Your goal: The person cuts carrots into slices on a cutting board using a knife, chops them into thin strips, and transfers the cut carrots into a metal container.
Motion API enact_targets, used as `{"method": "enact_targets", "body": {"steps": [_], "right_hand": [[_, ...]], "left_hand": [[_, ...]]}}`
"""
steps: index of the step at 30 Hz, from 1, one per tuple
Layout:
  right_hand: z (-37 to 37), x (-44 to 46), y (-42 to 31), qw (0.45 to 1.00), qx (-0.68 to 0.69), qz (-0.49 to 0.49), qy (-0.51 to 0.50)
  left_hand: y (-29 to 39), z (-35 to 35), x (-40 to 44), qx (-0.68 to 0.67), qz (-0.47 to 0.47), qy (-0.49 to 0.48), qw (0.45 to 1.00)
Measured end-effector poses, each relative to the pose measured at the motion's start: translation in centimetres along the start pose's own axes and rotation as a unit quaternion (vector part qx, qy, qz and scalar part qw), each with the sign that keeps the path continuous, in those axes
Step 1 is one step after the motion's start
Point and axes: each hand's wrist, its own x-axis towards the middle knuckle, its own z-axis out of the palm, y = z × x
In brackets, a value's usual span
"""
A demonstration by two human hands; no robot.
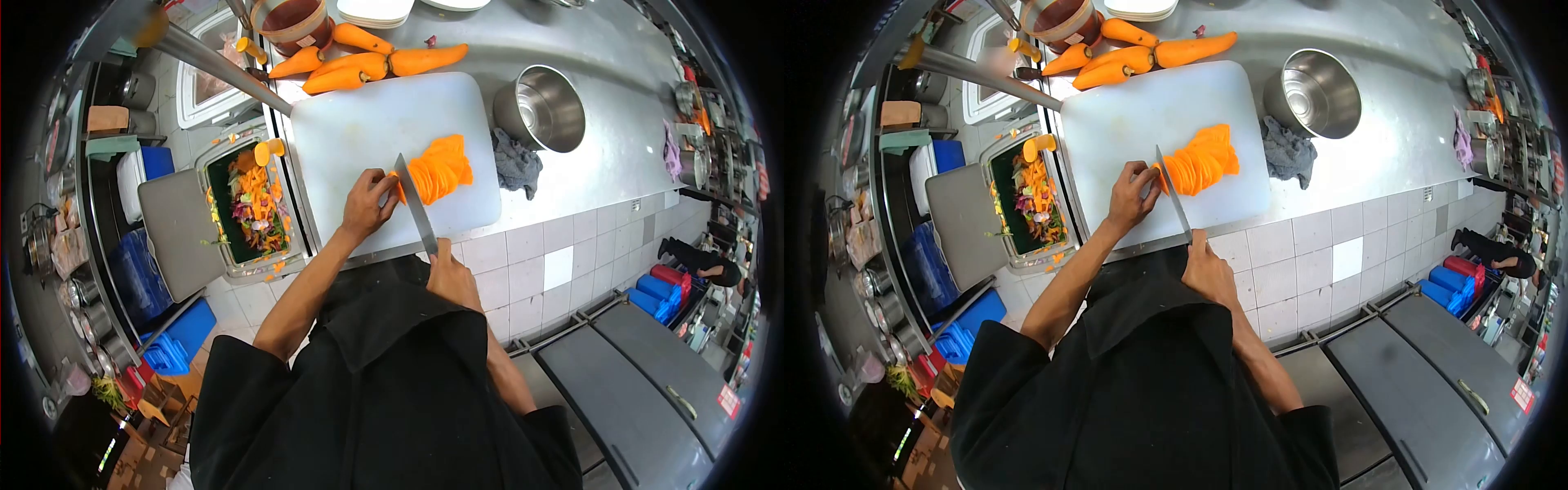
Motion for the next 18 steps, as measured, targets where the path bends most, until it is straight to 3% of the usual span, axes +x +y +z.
{"method": "enact_targets", "body": {"steps": [16, 18], "right_hand": [[1.1, 2.0, -1.0, 0.997, -0.004, 0.042, -0.062], [4.1, 4.4, 1.4, 0.998, 0.015, -0.061, 0.008]], "left_hand": [[-0.4, -0.1, 0.0, 0.002, 0.001, -0.021, 1.0], [-0.3, -0.2, 0.0, -0.009, -0.002, -0.022, 1.0]]}}
